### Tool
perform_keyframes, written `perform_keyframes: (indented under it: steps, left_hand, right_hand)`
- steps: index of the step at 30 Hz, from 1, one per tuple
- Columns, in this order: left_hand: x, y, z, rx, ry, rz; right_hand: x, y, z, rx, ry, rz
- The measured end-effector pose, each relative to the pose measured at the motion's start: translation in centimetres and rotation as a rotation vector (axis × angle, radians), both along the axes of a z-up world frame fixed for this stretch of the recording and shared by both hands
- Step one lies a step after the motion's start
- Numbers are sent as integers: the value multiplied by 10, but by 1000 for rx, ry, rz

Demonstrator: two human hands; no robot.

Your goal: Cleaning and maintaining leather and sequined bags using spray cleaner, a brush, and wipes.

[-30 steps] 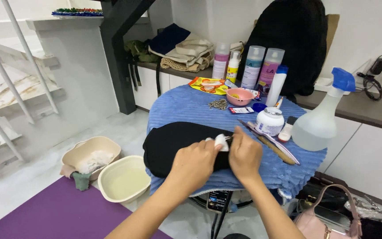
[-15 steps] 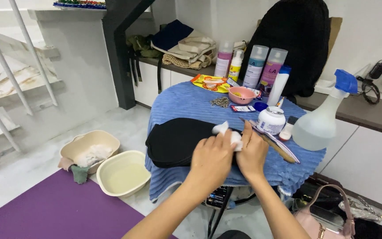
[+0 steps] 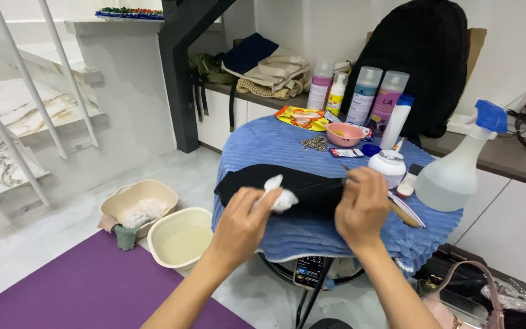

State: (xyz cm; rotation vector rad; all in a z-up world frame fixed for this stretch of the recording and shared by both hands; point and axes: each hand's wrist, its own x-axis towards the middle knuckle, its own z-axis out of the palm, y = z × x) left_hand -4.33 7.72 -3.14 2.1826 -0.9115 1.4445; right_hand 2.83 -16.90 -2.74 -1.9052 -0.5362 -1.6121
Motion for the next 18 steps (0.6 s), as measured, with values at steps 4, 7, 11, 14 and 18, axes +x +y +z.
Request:
perform_keyframes:
  steps: [4, 7, 11, 14, 18]
  left_hand:
    - [39, -11, 27, -38, -233, 94]
    - [49, -19, 58, -48, -272, 128]
    - [45, -29, 106, -71, -399, 177]
    - [36, -37, 131, -36, -464, 230]
    - [38, -48, 119, 36, -436, 220]
  right_hand:
    - [13, -4, 32, -341, -166, -381]
    - [21, -7, 63, -384, -268, -327]
    - [-9, 9, 109, -344, -340, -226]
    - [-8, -9, 125, -359, -384, -328]
    - [-3, -4, 110, -398, -351, -340]
